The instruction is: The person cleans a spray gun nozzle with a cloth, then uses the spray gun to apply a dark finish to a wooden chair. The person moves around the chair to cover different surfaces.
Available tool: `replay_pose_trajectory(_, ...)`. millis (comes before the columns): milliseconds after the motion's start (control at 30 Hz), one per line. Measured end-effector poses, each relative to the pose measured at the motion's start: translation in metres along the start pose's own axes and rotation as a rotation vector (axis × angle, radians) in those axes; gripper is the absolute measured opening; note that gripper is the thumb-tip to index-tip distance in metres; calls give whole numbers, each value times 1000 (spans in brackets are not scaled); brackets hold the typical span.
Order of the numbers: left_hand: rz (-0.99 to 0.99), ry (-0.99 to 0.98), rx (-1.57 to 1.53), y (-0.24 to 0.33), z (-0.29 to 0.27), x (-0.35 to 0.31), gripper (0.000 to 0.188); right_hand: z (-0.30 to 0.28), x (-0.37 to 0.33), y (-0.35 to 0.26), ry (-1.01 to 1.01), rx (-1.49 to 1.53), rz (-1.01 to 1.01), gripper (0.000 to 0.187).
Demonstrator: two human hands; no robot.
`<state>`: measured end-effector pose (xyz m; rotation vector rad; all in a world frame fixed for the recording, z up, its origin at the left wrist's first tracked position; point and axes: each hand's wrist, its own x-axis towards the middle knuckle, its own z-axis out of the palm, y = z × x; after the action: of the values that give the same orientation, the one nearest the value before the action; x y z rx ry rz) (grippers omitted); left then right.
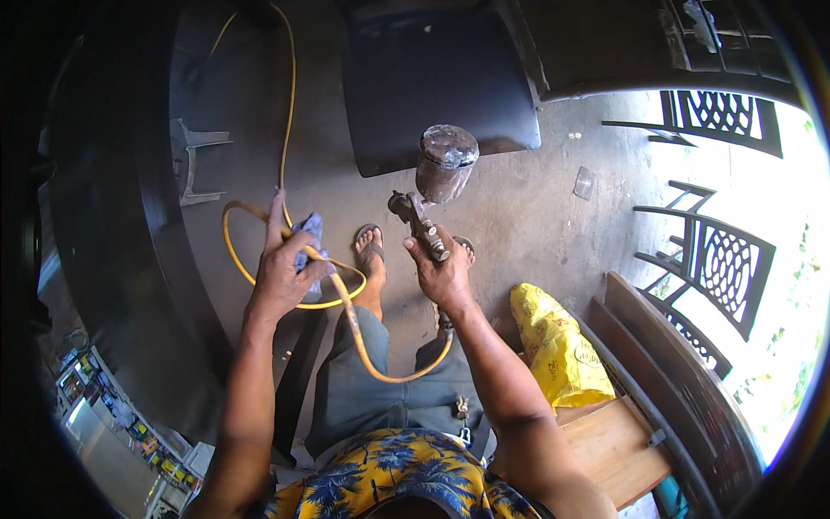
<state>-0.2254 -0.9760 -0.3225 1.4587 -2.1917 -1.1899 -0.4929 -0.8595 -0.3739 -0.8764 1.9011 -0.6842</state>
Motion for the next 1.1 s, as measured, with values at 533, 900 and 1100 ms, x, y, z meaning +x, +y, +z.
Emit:
replay_pose_trajectory(533,-542,287,-505,-31,62,-63,26,6,-10,-15,-39,43,79,33)
replay_pose_trajectory(900,-512,369,-490,-16,75,-42,31,-31,27,13,197,105,78,24)
replay_pose_trajectory(1100,-456,350,-473,-2,80,-45,42,-81,45,43,356,120,205,30)
